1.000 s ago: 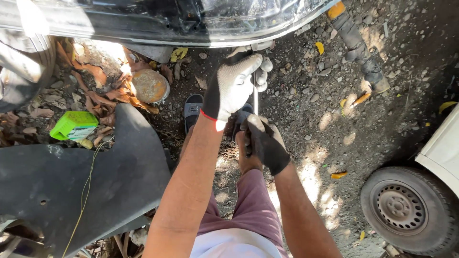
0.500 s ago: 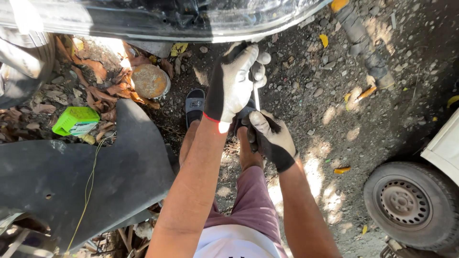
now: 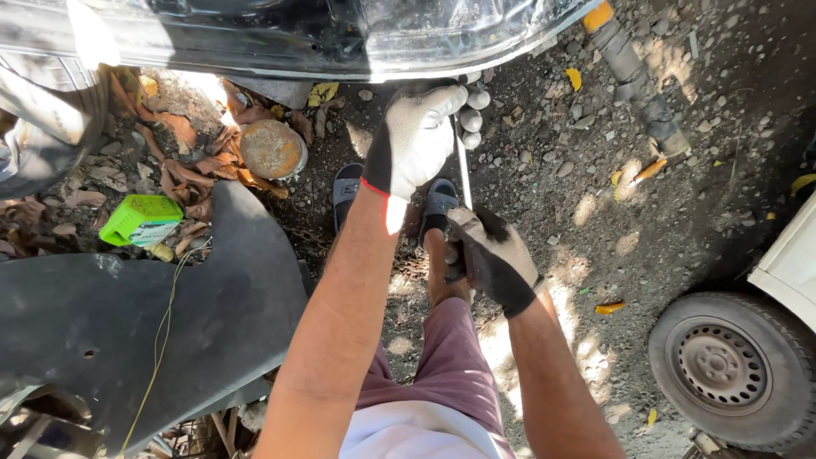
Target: The person uses a wrench to tighten bolts on a detached car bumper lying on the ground. They repeatedly reposition the tool and apply force to secure the fasteners on the vehicle part.
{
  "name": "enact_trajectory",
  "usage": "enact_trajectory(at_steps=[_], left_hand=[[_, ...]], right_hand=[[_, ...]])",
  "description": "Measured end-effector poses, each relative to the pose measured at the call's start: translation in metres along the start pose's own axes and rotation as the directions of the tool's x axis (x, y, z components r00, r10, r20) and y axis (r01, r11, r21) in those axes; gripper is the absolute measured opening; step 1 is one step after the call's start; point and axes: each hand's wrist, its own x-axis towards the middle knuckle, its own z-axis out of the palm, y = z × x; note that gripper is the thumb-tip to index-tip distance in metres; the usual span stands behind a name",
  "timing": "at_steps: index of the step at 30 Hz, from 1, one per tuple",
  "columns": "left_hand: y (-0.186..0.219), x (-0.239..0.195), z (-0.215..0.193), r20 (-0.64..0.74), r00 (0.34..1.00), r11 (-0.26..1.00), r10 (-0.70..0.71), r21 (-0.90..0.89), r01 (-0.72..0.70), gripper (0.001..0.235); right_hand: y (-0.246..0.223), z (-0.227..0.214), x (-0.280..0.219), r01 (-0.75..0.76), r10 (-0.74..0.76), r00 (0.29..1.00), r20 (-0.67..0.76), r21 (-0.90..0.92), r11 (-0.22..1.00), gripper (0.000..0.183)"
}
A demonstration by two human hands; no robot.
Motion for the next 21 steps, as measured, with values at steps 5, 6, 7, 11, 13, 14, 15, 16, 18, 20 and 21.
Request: enact_trajectory(at_steps=[5, 6, 7, 11, 13, 14, 15, 16, 18, 20, 21], left_hand=[[0.004, 0.000, 0.002, 0.034, 0.999, 0.999, 0.030, 0.011, -0.031, 0.019], [0.004, -0.002, 0.002, 0.033, 0.999, 1.000, 0.027, 0.016, -0.027, 0.021], [0.004, -0.001, 0.001, 0.032, 0.999, 0.999, 0.027, 0.018, -0.027, 0.021], [0.002, 0.005, -0.006, 0.079, 0.997, 1.000, -0.018, 0.008, 0.017, 0.023], [0.001, 0.008, -0.010, 0.100, 0.994, 0.999, -0.035, 0.005, 0.035, 0.024], [0.001, 0.009, -0.011, 0.113, 0.993, 0.999, -0.045, 0.018, 0.043, 0.024], [0.000, 0.009, -0.012, 0.127, 0.990, 0.998, -0.059, 0.032, 0.056, 0.025], [0.002, 0.008, -0.012, 0.122, 0.991, 0.998, -0.063, 0.033, 0.060, 0.025], [0.004, 0.009, -0.008, 0.127, 0.989, 0.993, -0.073, 0.103, 0.060, 0.023], [0.002, 0.008, -0.008, 0.125, 0.989, 0.991, -0.078, 0.115, 0.063, 0.023], [0.003, 0.008, -0.008, 0.122, 0.989, 0.990, -0.079, 0.130, 0.063, 0.022]], right_hand=[[0.043, -0.002, 0.025, 0.027, -0.041, 0.998, 0.056, 0.228, 0.973, 0.027], [0.047, 0.001, 0.026, 0.027, -0.045, 0.997, 0.057, 0.284, 0.958, 0.024], [0.044, 0.004, 0.025, 0.027, -0.046, 0.997, 0.058, 0.286, 0.958, 0.024], [0.035, 0.011, 0.027, 0.064, -0.087, 0.994, 0.071, 0.275, 0.959, 0.014], [0.032, 0.012, 0.030, 0.049, -0.094, 0.986, 0.138, 0.296, 0.954, 0.015], [0.031, 0.013, 0.031, 0.038, -0.109, 0.971, 0.211, 0.315, 0.948, 0.020], [0.029, 0.014, 0.031, 0.024, -0.125, 0.952, 0.279, 0.337, 0.941, 0.027], [0.037, 0.012, 0.037, 0.019, -0.121, 0.952, 0.281, 0.340, 0.940, 0.027], [0.049, 0.003, 0.052, 0.080, -0.213, 0.911, 0.352, 0.357, 0.931, 0.028], [0.052, 0.002, 0.055, 0.063, -0.224, 0.890, 0.396, 0.380, 0.923, 0.026], [0.052, 0.003, 0.058, 0.046, -0.238, 0.865, 0.442, 0.402, 0.914, 0.024]])
